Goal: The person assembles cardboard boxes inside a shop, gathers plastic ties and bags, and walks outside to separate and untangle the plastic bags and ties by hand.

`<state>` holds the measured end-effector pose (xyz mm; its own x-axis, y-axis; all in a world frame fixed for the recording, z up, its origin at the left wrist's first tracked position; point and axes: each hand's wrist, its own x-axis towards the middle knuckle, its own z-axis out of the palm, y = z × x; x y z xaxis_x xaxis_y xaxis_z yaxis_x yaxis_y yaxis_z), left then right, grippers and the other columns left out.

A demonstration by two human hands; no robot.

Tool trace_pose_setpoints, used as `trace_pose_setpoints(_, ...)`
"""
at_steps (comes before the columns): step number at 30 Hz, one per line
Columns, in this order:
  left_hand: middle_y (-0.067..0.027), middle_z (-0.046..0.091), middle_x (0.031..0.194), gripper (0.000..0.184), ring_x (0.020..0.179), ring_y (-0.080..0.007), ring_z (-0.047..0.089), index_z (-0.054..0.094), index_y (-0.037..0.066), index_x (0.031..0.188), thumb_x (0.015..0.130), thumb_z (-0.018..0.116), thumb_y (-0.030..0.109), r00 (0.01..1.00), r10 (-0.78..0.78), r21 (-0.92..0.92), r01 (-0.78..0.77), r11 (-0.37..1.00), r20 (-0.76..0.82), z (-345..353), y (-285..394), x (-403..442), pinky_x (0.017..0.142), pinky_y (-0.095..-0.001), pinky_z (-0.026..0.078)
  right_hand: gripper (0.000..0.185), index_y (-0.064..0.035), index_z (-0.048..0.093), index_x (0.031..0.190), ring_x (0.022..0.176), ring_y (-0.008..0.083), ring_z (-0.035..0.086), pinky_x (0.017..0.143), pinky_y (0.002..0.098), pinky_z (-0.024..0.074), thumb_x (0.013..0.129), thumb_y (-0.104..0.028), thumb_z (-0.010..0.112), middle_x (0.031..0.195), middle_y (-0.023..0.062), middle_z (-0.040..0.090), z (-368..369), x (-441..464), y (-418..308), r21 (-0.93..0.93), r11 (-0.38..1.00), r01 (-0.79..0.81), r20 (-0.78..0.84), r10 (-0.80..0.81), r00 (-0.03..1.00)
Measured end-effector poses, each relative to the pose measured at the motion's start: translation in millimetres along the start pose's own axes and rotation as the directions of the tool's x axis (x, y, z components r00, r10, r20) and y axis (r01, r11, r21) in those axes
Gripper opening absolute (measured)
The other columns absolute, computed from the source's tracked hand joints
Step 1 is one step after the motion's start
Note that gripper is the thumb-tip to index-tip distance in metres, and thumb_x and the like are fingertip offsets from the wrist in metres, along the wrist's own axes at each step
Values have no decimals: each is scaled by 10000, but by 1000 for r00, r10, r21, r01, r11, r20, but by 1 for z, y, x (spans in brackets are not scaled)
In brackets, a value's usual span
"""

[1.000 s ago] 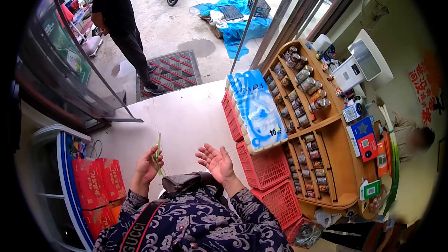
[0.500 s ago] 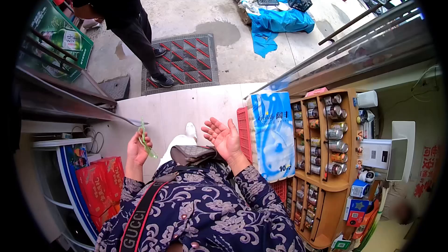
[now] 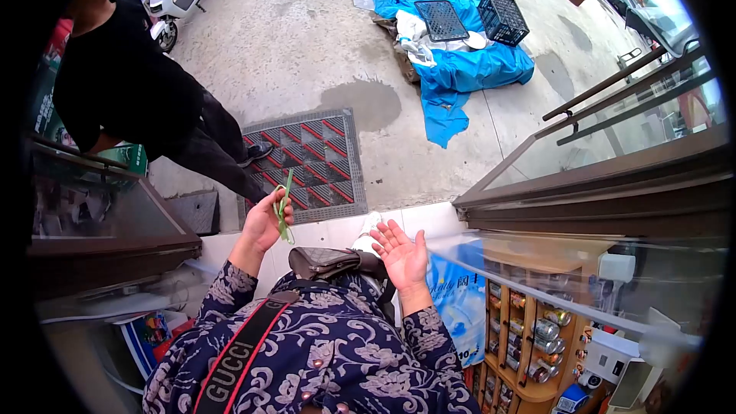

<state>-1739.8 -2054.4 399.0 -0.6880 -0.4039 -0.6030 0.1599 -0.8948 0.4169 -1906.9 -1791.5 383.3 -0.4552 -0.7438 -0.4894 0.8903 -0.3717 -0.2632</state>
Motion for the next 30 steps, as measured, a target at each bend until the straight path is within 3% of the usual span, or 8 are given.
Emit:
trace_pose_setpoints(7,-60,597,942,253,819,-181,574,547,75,1087,931,430,236,996,79,-77,-82,994,-42,51,65,98,717,-319,475,716,49,297,1323,1175,339,437,956,417,381,908,-534,290,1289,226,416,110,174,-67,-106,977,-186,149,200,968)
trace_pose_setpoints(15,-47,583,935,252,803,-165,563,537,89,1089,946,395,238,971,210,-143,-226,964,-115,25,199,226,710,-310,466,733,34,312,1322,1143,304,475,941,386,404,902,-566,295,1261,202,454,210,380,-60,-129,958,-257,253,282,925)
trace_pose_setpoints(17,-54,581,933,257,793,-166,563,538,83,1082,944,397,249,963,219,-149,-242,959,-157,11,258,272,700,-318,464,737,31,306,1328,1167,319,455,950,390,396,902,-569,286,1285,209,433,247,457,-44,-133,956,-262,262,289,921)
trace_pose_setpoints(22,-77,580,935,261,792,-175,563,540,60,1074,939,390,226,968,251,-157,-248,956,-2,-3,381,412,697,-312,461,756,38,294,1333,1193,326,425,965,411,377,893,-576,302,1295,212,420,301,647,-10,-221,963,-153,404,233,884)
trace_pose_setpoints(24,-77,583,933,273,797,-173,564,538,47,1082,939,395,230,974,215,-145,-223,964,-64,17,450,488,696,-307,461,760,56,308,1319,1204,367,400,966,440,366,882,-563,343,1305,234,402,351,728,-5,-97,965,-244,275,262,925)
trace_pose_setpoints(26,-72,586,929,286,807,-171,566,532,39,1098,939,403,237,977,207,-57,-210,976,-52,47,499,526,698,-300,461,773,52,308,1321,1202,358,404,972,431,366,875,-578,347,1301,227,405,394,767,-2,-184,954,-238,275,282,919)
trace_pose_setpoints(28,-77,595,950,304,833,-185,575,529,29,1115,937,413,245,983,155,-63,-149,987,102,60,539,569,742,-312,465,772,54,306,1322,1203,364,401,973,434,363,876,-575,343,1300,231,406,419,812,-9,-180,957,-228,288,272,918)
trace_pose_setpoints(30,-90,590,966,298,862,-198,568,537,37,1103,933,413,249,991,111,-50,-108,993,69,87,586,616,771,-326,462,770,57,307,1320,1205,367,398,973,436,361,878,-573,337,1300,233,405,448,867,-36,-190,958,-216,281,264,923)
